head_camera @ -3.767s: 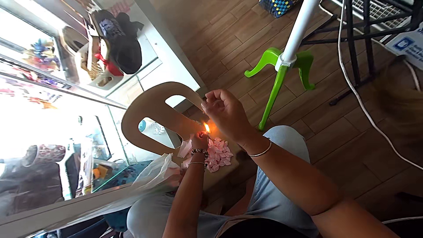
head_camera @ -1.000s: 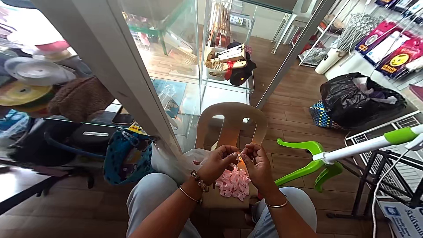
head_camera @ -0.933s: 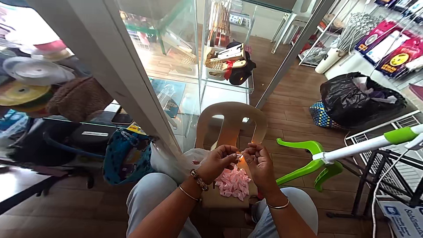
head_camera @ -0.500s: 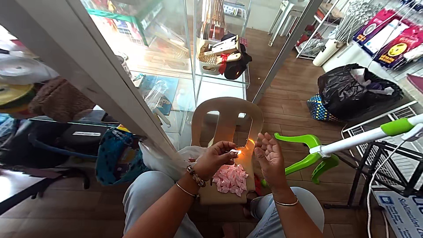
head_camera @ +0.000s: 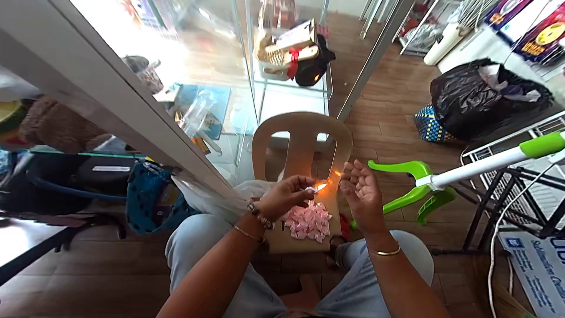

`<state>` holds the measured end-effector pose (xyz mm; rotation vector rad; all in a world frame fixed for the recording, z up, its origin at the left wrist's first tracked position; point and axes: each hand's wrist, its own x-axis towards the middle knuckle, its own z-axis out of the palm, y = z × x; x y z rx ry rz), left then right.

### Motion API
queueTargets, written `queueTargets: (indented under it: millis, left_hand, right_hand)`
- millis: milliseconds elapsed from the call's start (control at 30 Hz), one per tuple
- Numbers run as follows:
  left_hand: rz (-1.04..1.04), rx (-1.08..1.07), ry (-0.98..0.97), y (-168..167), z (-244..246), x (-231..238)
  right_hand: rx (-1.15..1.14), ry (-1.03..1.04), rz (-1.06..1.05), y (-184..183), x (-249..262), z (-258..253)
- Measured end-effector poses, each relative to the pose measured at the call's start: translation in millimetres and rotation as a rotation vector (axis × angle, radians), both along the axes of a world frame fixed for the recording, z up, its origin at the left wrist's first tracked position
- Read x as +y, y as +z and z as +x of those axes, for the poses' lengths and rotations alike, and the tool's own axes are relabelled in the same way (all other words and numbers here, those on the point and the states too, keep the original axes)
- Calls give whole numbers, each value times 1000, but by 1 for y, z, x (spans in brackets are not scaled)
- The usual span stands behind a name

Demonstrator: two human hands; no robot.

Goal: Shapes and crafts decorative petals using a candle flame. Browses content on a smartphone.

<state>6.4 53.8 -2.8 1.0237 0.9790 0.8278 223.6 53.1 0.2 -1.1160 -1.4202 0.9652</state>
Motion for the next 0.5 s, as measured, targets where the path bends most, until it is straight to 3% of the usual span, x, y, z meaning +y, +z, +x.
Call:
queueTargets:
  millis: [100,167,333,500]
  left_hand:
    - [59,520,-154,-35,1,11]
    - [57,737,-299,-59,7,13]
    - [-42,785,-556,-77,34,5]
    - [39,868,-522,-85,32,8]
  right_hand:
    - [-23,4,-43,-4,0,2]
    - [-27,12,-45,-5,2,3]
    - [-55,6,-35,-6,4,5]
    - [-55,7,-40,-5,3,8]
